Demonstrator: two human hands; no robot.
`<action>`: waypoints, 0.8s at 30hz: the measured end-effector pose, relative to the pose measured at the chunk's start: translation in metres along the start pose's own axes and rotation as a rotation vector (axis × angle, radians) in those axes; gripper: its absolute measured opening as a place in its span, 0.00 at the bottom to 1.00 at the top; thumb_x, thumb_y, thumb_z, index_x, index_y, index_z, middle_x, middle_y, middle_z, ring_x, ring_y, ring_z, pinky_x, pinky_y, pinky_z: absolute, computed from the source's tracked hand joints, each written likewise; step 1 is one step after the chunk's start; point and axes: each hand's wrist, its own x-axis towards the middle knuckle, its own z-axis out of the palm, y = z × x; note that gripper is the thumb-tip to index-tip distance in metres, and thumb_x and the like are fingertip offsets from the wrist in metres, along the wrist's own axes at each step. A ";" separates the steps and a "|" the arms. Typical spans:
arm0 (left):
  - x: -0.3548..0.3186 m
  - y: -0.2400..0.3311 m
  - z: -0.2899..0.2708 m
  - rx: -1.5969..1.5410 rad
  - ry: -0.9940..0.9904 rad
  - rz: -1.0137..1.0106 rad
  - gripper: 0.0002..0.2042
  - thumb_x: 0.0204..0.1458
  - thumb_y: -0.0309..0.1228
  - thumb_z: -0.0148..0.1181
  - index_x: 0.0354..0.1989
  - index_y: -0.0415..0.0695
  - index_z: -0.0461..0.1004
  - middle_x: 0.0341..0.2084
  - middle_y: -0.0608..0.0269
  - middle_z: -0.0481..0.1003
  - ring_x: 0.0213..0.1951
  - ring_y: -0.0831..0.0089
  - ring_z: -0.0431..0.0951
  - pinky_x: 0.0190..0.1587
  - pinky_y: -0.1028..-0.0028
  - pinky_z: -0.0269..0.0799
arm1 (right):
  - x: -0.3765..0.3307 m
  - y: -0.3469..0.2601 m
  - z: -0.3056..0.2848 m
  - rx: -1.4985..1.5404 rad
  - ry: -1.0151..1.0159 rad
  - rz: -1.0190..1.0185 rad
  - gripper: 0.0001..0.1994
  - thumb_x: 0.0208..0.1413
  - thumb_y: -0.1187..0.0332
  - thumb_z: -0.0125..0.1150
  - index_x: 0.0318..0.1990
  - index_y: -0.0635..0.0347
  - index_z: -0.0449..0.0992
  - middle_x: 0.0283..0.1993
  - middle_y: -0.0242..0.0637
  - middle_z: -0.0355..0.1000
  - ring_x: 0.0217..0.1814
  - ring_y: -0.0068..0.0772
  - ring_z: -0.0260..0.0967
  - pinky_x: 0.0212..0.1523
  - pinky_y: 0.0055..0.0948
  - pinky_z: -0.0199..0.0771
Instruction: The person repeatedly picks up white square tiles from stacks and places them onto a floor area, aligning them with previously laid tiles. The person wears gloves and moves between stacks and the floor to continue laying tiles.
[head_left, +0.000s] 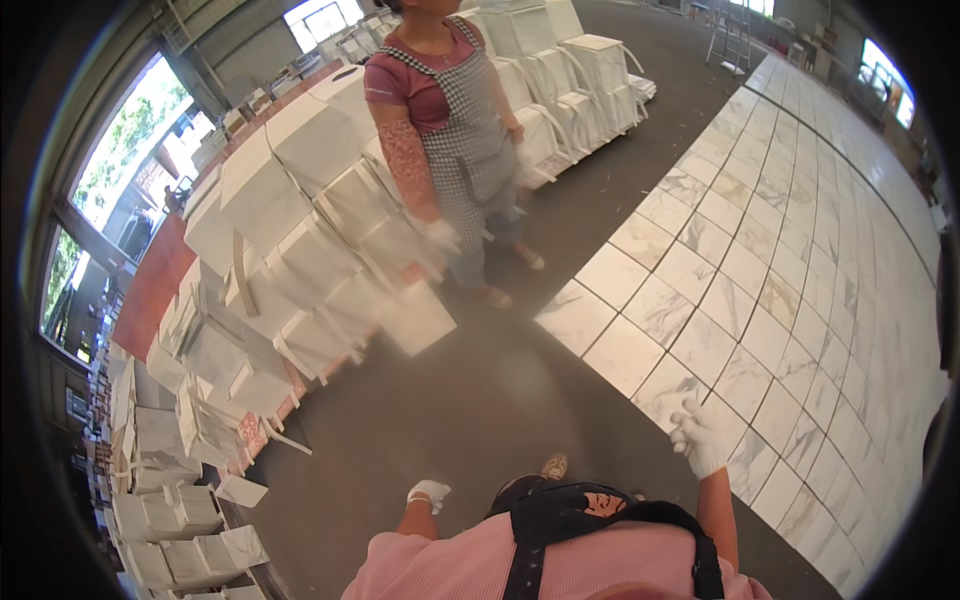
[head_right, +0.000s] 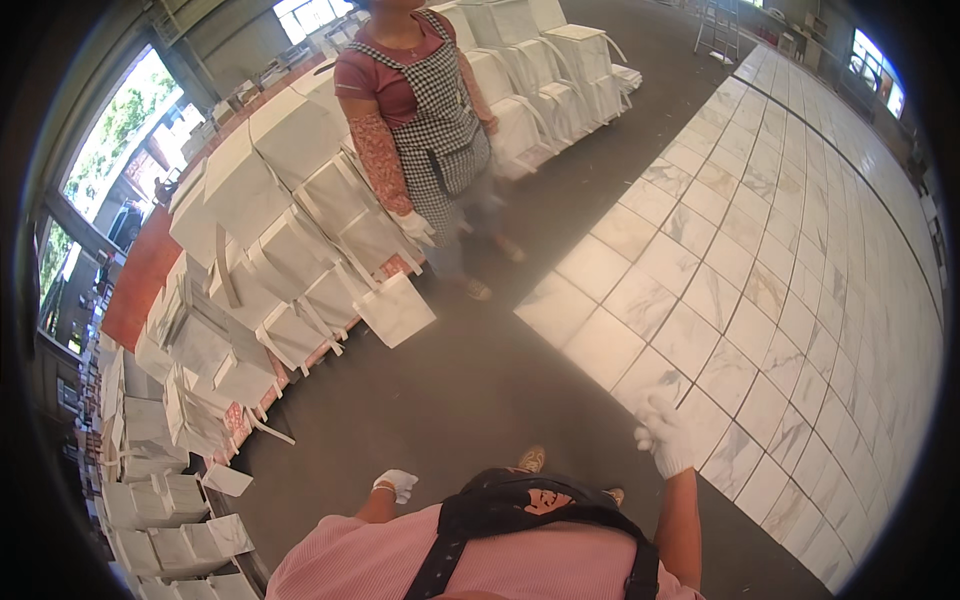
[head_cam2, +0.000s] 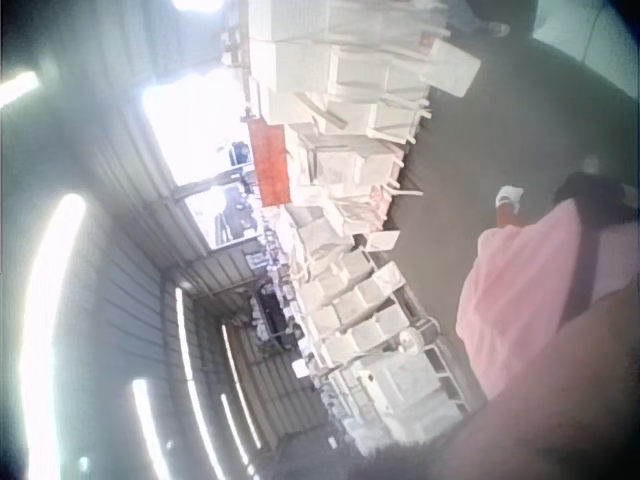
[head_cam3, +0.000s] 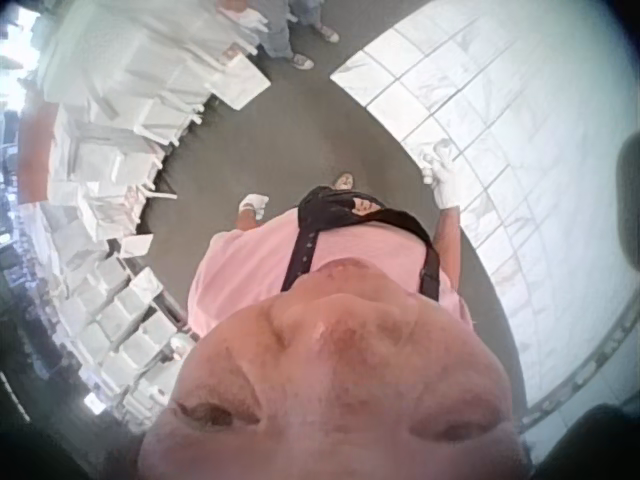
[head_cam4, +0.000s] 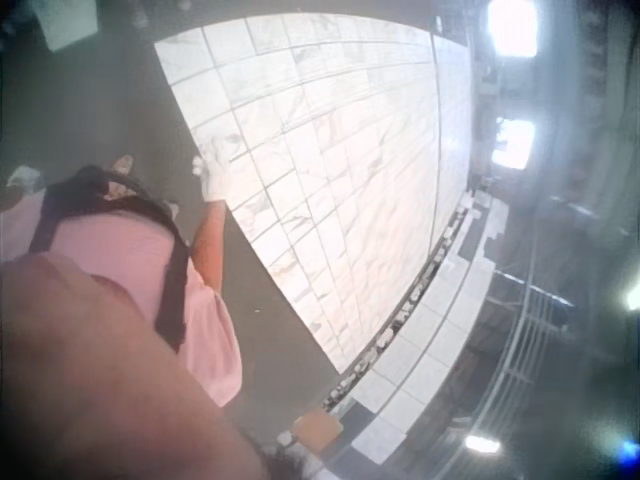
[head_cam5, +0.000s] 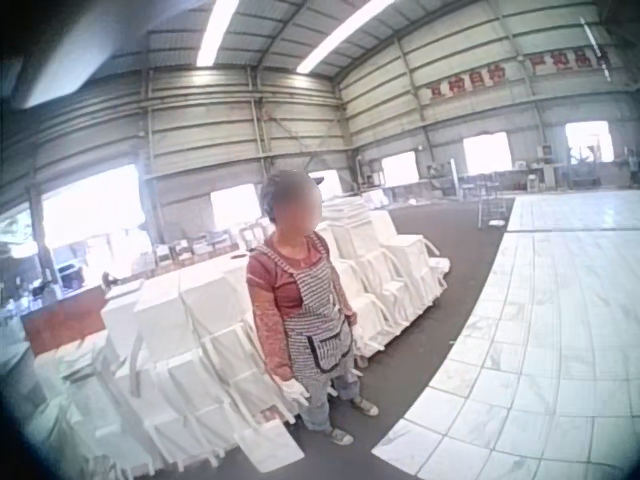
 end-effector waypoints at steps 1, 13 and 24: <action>-0.009 -0.001 -0.009 0.018 0.052 0.035 0.09 0.61 0.39 0.55 0.37 0.48 0.76 0.29 0.69 0.75 0.28 0.69 0.77 0.28 0.69 0.75 | 0.011 -0.032 0.034 -0.017 -0.034 -0.034 0.34 0.56 0.75 0.59 0.72 0.62 0.58 0.46 0.42 0.73 0.33 0.28 0.72 0.27 0.21 0.68; -0.051 0.088 0.040 -0.643 0.024 0.434 0.04 0.59 0.34 0.57 0.35 0.48 0.72 0.31 0.71 0.73 0.29 0.76 0.75 0.27 0.73 0.74 | 0.010 -0.239 0.201 0.207 -0.949 -0.628 0.53 0.41 0.88 0.54 0.78 0.42 0.46 0.76 0.52 0.54 0.43 0.33 0.65 0.17 0.17 0.74; -0.079 0.072 0.096 -0.769 0.025 0.210 0.06 0.60 0.29 0.54 0.30 0.50 0.69 0.22 0.74 0.67 0.20 0.80 0.67 0.20 0.74 0.66 | -0.024 -0.258 0.146 0.186 -0.977 -0.564 0.56 0.27 0.93 0.47 0.73 0.55 0.41 0.72 0.63 0.54 0.32 0.40 0.65 0.08 0.22 0.70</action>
